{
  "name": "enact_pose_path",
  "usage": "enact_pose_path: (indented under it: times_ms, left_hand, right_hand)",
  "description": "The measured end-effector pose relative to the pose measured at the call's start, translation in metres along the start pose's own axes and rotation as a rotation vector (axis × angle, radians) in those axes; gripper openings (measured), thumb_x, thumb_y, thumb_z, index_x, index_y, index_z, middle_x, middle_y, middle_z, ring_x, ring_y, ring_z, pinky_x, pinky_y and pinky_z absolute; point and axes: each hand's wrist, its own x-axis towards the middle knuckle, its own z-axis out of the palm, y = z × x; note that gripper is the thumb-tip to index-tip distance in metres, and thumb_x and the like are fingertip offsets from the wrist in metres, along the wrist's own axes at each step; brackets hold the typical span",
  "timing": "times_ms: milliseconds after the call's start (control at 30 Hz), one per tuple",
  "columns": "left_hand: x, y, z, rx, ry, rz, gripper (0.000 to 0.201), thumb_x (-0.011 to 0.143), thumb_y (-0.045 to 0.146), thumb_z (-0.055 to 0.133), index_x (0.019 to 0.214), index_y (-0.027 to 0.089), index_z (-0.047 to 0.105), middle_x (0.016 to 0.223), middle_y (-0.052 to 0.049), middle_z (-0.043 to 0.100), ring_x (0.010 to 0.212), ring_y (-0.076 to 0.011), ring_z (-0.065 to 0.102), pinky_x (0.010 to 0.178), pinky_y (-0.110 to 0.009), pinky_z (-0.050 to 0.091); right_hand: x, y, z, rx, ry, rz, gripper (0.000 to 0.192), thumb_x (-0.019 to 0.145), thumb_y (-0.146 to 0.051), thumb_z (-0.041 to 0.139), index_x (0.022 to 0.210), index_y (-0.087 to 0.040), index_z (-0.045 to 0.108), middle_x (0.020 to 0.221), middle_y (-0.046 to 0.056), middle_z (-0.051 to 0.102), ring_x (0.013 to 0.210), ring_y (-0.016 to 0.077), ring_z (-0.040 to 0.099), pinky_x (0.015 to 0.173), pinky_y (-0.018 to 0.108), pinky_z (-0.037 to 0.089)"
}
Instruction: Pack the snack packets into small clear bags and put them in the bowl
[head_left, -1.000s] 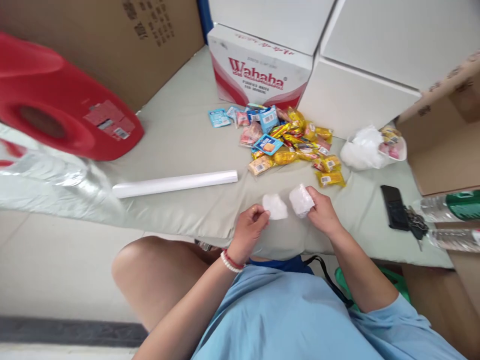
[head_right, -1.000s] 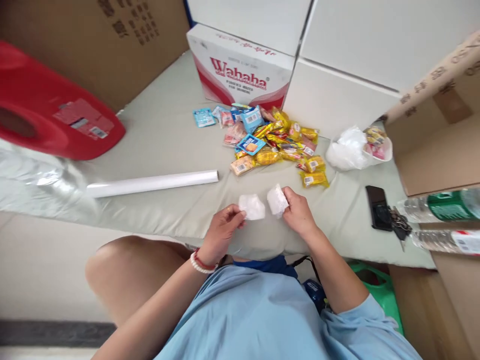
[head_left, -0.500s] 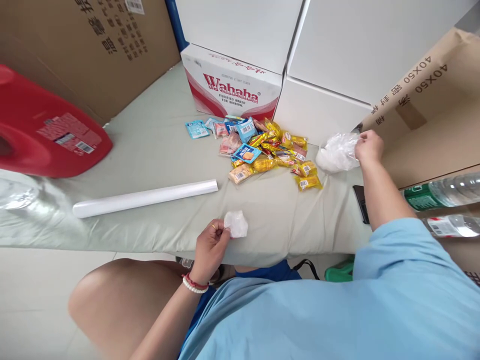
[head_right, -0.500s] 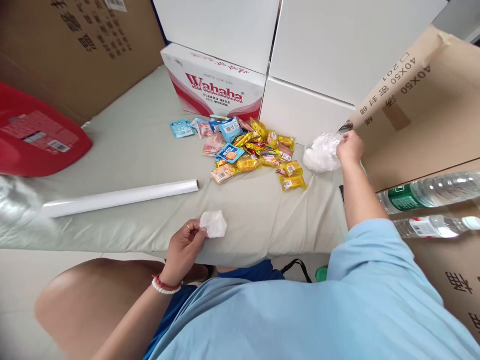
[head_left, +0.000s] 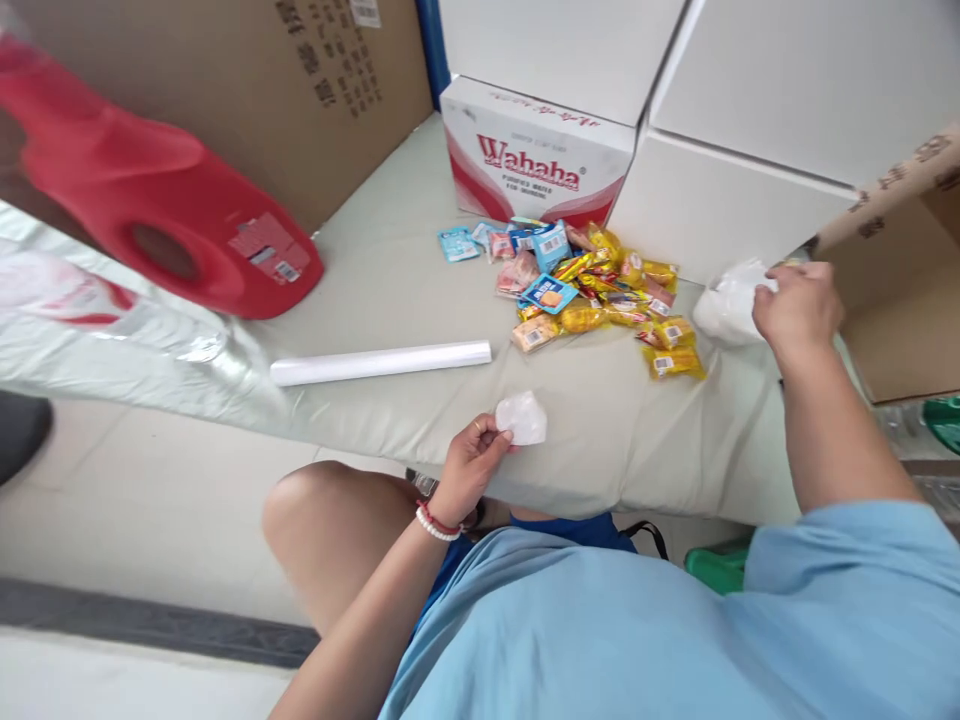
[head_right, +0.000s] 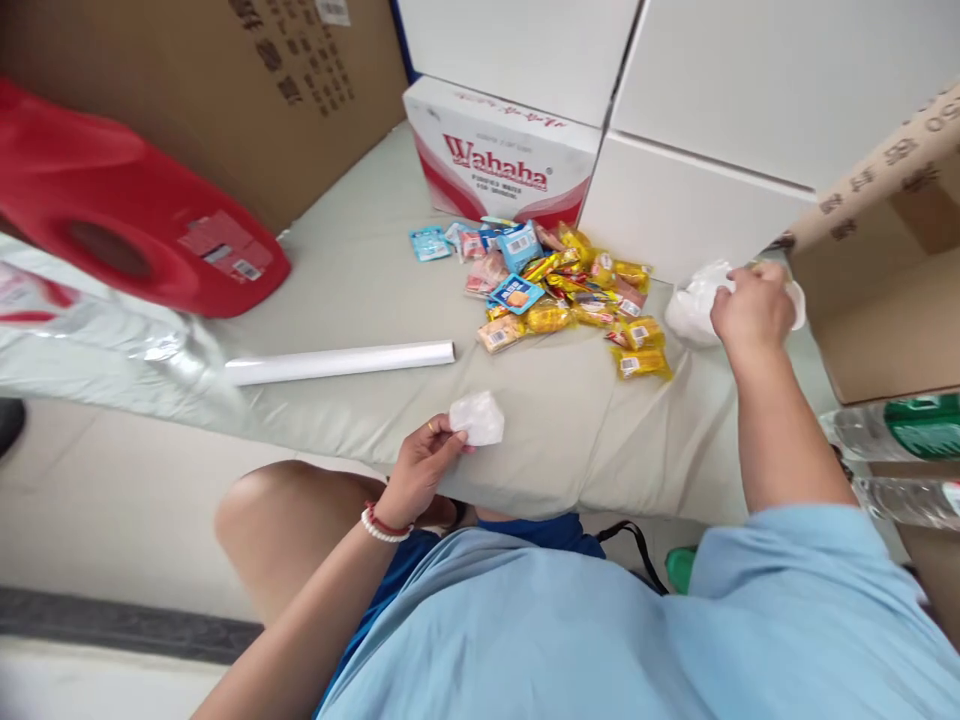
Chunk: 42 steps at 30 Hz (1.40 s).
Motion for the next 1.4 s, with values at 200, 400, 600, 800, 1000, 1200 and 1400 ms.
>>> enact_pose_path:
  times_ms: [200,400,600,800,1000,1200,1400]
  left_hand:
    - [-0.005,-0.002,0.001,-0.192,-0.073,-0.044,0.03,0.089,0.048,0.075,0.088,0.02,0.064,0.083,-0.001,0.071,0.076,-0.0134,0.064,0.079,-0.028,0.051]
    - [-0.009,0.0,0.003,-0.05,-0.168,-0.069,0.031,0.094,0.049,0.069,0.096,0.018,0.066,0.085,-0.003,0.07,0.077,-0.0148,0.064,0.08,-0.031,0.052]
    - [-0.022,0.003,0.015,0.376,0.196,0.36,0.053,0.079,0.046,0.085,0.121,0.022,0.062,0.112,-0.009,0.064,0.094,-0.0201,0.06,0.073,-0.031,0.05]
    - [-0.021,0.002,0.015,0.238,0.158,0.249,0.016,0.091,0.036,0.071,0.088,0.021,0.07,0.084,-0.003,0.066,0.075,-0.015,0.056,0.073,-0.029,0.046]
    - [-0.011,0.004,-0.015,-0.12,0.314,0.036,0.03,0.078,0.043,0.084,0.088,0.019,0.069,0.074,0.002,0.059,0.066,-0.0097,0.05,0.064,-0.023,0.042]
    - [-0.02,0.016,0.0,0.015,0.226,0.038,0.033,0.088,0.052,0.074,0.088,0.02,0.067,0.078,-0.001,0.062,0.071,-0.0127,0.055,0.062,-0.024,0.045]
    - [-0.014,0.017,0.032,-0.018,0.05,0.004,0.031,0.079,0.046,0.084,0.083,0.019,0.07,0.085,-0.003,0.068,0.082,-0.0162,0.062,0.071,-0.027,0.051]
  right_hand:
    - [-0.14,-0.094,0.029,0.809,-0.652,0.125,0.03,0.086,-0.053,0.071,0.1,-0.027,0.077,0.088,0.005,0.073,0.068,0.0192,0.058,0.06,0.035,0.048]
    - [-0.219,-0.164,0.064,1.424,-1.093,0.561,0.047,0.067,-0.059,0.089,0.088,-0.021,0.069,0.06,-0.006,0.05,0.05,0.0075,0.039,0.042,0.021,0.027]
    - [-0.211,-0.178,0.071,1.342,-0.901,0.5,0.047,0.064,-0.058,0.09,0.08,-0.02,0.067,0.058,-0.007,0.051,0.046,0.0057,0.036,0.04,0.02,0.024]
    - [-0.211,-0.182,0.068,1.367,-0.921,0.453,0.044,0.065,-0.054,0.09,0.078,-0.019,0.067,0.062,-0.006,0.055,0.048,0.0058,0.039,0.043,0.021,0.028]
    - [-0.205,-0.147,0.068,1.389,-0.827,0.574,0.046,0.06,-0.051,0.094,0.078,-0.02,0.065,0.063,-0.007,0.048,0.05,0.0049,0.034,0.044,0.02,0.025]
    - [-0.224,-0.144,0.066,1.21,-0.622,0.336,0.032,0.079,-0.05,0.082,0.084,-0.023,0.067,0.07,-0.004,0.056,0.057,0.01,0.043,0.052,0.024,0.034]
    - [-0.239,-0.165,0.059,1.093,-0.577,0.065,0.019,0.087,-0.042,0.076,0.086,-0.025,0.069,0.085,0.001,0.062,0.074,0.0148,0.055,0.069,0.029,0.046]
